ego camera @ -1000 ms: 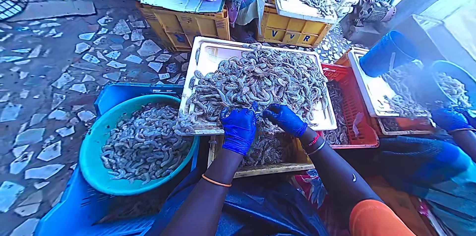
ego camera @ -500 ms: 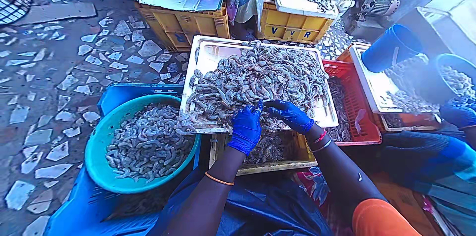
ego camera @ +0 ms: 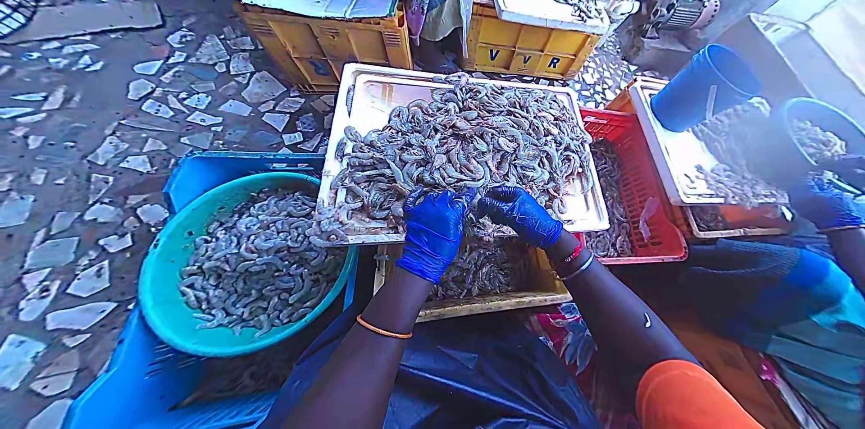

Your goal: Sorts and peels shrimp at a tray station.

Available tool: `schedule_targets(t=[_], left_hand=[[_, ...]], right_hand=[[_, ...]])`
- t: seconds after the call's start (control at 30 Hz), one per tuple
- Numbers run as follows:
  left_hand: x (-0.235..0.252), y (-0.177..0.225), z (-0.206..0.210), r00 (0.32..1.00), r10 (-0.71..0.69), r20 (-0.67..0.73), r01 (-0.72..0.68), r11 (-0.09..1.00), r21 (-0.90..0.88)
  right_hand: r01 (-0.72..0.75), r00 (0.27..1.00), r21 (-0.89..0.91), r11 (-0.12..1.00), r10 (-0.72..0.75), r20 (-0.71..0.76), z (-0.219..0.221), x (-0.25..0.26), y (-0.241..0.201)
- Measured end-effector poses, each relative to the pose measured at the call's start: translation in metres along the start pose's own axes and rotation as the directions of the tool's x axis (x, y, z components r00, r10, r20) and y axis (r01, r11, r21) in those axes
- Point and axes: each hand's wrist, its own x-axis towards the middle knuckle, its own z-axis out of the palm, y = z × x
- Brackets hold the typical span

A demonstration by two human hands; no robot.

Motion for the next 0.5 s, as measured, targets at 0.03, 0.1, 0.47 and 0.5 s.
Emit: schedule_targets(t=[0.03, 0.1, 0.47, 0.5], left_hand=[[-0.001, 0.0, 0.0, 1.0, 0.017, 0.004, -0.017, 1.0, -0.013], [-0.001, 0.002, 0.001, 1.0, 0.028, -0.004, -0.028, 0.999, -0.025], [-0.003, 0.006, -0.029, 0.955, -0.221, 0.198, 0.228, 0.973, -0.016], [-0.004, 0.004, -0.031, 0.958, -0.231, 0.17, 0.236, 0.972, -0.009]], right_hand=[[0.105, 0.994, 0.132, 0.986, -0.109, 0.026, -0.002, 0.016, 0.042], [0.071, 0.996, 0.145, 0.987, -0.079, 0.051, -0.004, 0.023, 0.057], [0.058, 0.998, -0.009, 0.998, -0.058, -0.015, -0.006, 0.011, 0.05], [0.066, 0.998, -0.004, 0.998, -0.066, -0.022, -0.008, 0.009, 0.049]])
